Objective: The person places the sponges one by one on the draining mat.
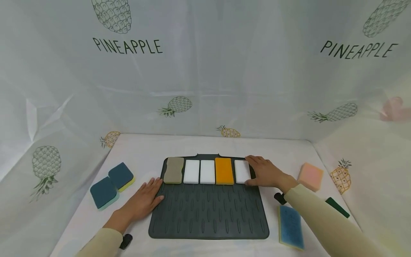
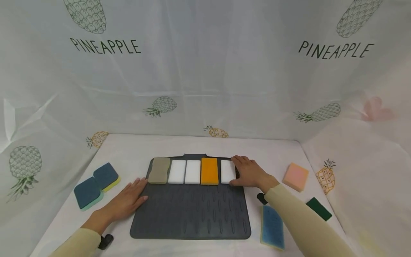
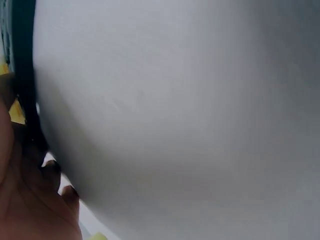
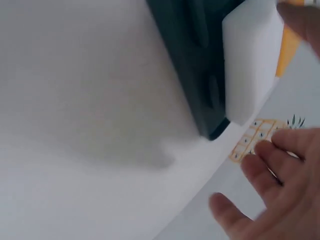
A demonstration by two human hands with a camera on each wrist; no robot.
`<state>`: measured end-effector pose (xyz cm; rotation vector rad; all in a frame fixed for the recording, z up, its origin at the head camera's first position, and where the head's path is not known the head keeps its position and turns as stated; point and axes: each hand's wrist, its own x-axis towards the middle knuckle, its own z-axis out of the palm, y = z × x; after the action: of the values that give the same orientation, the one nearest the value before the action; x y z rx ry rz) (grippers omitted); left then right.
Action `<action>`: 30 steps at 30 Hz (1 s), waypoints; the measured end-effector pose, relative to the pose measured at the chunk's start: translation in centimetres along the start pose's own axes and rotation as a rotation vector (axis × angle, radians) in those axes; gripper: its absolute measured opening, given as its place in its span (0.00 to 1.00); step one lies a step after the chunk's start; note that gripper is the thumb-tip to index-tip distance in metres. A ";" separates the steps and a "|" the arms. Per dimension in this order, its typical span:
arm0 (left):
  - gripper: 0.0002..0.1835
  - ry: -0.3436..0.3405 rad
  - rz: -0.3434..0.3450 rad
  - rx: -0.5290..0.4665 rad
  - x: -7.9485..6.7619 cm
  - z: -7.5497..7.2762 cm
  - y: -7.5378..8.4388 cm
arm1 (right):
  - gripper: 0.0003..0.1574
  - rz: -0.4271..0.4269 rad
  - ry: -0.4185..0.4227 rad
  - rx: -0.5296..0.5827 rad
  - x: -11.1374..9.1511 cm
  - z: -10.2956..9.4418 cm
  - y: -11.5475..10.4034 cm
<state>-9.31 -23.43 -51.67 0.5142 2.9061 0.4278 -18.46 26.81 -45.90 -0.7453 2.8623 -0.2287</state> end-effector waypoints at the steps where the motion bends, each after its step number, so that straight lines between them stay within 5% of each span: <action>1: 0.38 0.000 0.005 -0.003 -0.1 0.0 -0.1 | 0.60 0.003 0.032 -0.007 -0.3 0.0 0.2; 9: 0.37 0.016 0.017 0.025 -0.6 0.2 -0.8 | 0.44 0.020 0.302 -0.137 -3.9 -0.5 4.3; 16: 0.37 0.018 0.024 0.019 -0.5 0.0 -0.5 | 0.43 0.053 0.421 -0.237 -8.5 -1.4 10.0; 23: 0.37 0.007 0.023 0.009 -0.3 0.0 -0.5 | 0.44 0.167 0.315 -0.240 -13.1 -1.8 13.5; 30: 0.38 0.006 0.029 -0.005 -0.1 0.1 -0.5 | 0.45 0.255 0.254 -0.216 -14.8 -0.8 15.2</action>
<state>-9.40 -23.92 -51.92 0.5562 2.9064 0.4407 -13.01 47.36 -46.14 -0.3994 3.2230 0.0240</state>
